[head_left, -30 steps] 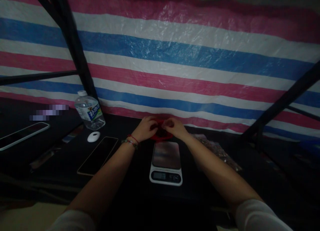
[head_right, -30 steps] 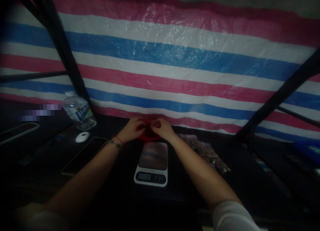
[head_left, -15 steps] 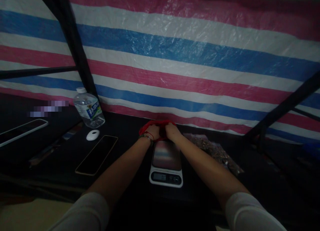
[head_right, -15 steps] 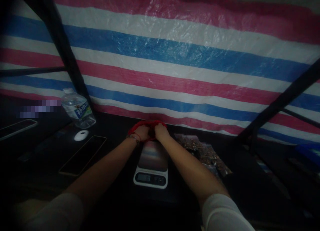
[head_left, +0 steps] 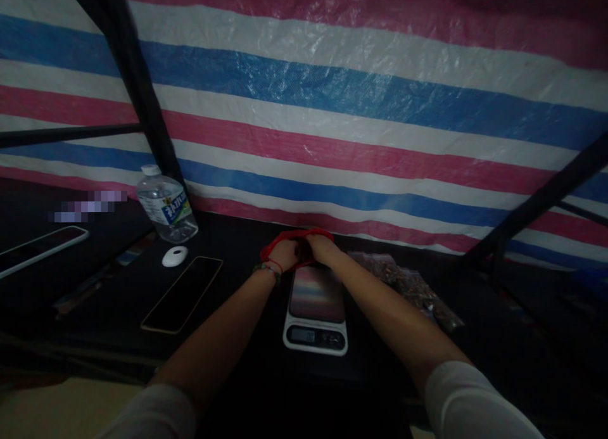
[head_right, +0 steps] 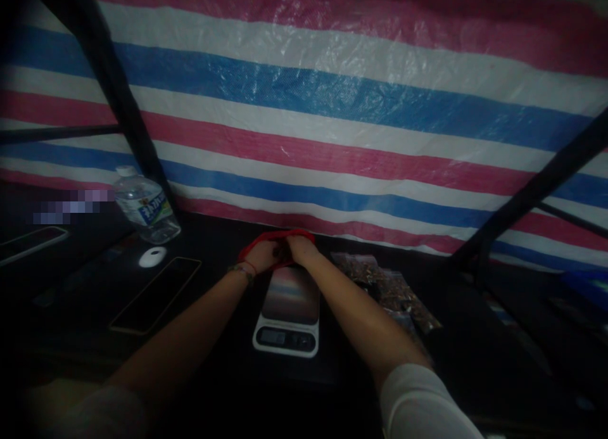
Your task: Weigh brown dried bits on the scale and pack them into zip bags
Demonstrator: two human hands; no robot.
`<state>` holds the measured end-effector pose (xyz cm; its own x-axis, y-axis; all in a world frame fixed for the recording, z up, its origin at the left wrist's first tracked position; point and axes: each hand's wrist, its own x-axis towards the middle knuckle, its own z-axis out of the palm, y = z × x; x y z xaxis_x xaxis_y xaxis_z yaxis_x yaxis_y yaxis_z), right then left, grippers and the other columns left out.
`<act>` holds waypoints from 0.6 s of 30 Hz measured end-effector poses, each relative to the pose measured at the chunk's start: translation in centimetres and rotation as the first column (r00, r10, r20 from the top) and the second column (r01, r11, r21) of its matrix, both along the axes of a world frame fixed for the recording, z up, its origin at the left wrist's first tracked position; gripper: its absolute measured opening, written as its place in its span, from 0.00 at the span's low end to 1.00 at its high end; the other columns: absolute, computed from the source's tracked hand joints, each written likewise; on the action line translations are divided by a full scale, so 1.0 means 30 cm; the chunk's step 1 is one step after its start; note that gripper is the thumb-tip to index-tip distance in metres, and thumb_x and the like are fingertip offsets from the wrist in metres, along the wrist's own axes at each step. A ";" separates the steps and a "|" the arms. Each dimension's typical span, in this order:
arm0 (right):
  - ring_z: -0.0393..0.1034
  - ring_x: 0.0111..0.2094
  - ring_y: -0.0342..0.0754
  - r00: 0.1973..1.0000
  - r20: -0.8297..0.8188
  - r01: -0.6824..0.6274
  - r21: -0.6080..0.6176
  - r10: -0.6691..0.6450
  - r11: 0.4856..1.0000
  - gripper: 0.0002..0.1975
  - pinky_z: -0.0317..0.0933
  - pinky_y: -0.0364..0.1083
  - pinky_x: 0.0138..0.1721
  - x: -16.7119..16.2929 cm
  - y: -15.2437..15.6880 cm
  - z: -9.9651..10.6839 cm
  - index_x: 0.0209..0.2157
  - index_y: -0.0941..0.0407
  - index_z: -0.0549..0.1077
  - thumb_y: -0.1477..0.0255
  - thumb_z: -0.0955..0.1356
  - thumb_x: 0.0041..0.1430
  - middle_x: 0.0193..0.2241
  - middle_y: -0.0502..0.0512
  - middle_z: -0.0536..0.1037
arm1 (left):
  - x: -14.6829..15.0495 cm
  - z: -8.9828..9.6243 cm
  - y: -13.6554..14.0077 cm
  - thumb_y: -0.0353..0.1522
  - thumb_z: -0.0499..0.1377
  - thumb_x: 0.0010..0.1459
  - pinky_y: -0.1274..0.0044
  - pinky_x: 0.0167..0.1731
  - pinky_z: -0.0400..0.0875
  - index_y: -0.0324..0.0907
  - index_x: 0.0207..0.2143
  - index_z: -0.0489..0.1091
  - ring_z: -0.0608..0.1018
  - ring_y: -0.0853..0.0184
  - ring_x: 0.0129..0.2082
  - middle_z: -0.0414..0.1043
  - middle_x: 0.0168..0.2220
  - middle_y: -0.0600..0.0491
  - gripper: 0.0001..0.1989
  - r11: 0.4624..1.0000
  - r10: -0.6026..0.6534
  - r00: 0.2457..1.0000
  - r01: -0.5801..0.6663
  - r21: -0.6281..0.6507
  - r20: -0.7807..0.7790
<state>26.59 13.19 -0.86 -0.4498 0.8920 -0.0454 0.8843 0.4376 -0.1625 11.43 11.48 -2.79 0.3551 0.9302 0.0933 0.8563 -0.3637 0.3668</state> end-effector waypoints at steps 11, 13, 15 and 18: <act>0.73 0.37 0.48 0.989 -0.115 -0.094 -0.045 0.088 0.995 0.11 0.61 0.41 0.37 -0.023 0.044 -0.042 0.38 0.57 0.76 0.74 0.64 0.57 0.38 0.56 0.79 | -0.040 -0.067 0.017 0.32 0.57 0.54 0.77 0.38 0.68 0.39 0.36 0.75 0.77 0.63 0.37 0.77 0.36 0.47 0.10 0.995 0.070 0.991 -0.077 0.061 0.110; 0.73 0.36 0.47 0.985 -0.149 -0.090 -0.055 0.081 0.994 0.11 0.61 0.41 0.35 -0.023 0.051 -0.049 0.39 0.56 0.76 0.73 0.65 0.55 0.37 0.55 0.80 | -0.047 -0.072 0.022 0.34 0.56 0.56 0.76 0.39 0.68 0.39 0.37 0.75 0.77 0.63 0.37 0.77 0.37 0.48 0.10 0.995 0.057 0.987 -0.069 0.076 0.148; 0.73 0.35 0.48 0.974 -0.212 -0.091 -0.074 0.074 0.993 0.11 0.61 0.41 0.35 -0.021 0.057 -0.054 0.39 0.56 0.76 0.72 0.67 0.53 0.36 0.54 0.80 | -0.052 -0.074 0.027 0.34 0.55 0.58 0.76 0.39 0.69 0.40 0.38 0.75 0.77 0.64 0.37 0.77 0.38 0.48 0.11 0.994 0.023 0.973 -0.046 0.099 0.228; 0.72 0.34 0.48 0.939 -0.338 -0.112 -0.111 0.069 0.987 0.11 0.62 0.42 0.36 -0.019 0.061 -0.060 0.37 0.56 0.77 0.74 0.69 0.49 0.34 0.53 0.80 | -0.056 -0.071 0.030 0.33 0.54 0.59 0.75 0.42 0.69 0.40 0.39 0.75 0.76 0.64 0.39 0.76 0.39 0.49 0.11 0.986 -0.037 0.935 -0.022 0.162 0.354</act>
<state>26.01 15.03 -2.67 -0.5370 0.8435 0.0107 0.7280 0.4698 -0.4993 9.74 12.39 -4.92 0.2778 0.8895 0.3626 0.6783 -0.4490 0.5817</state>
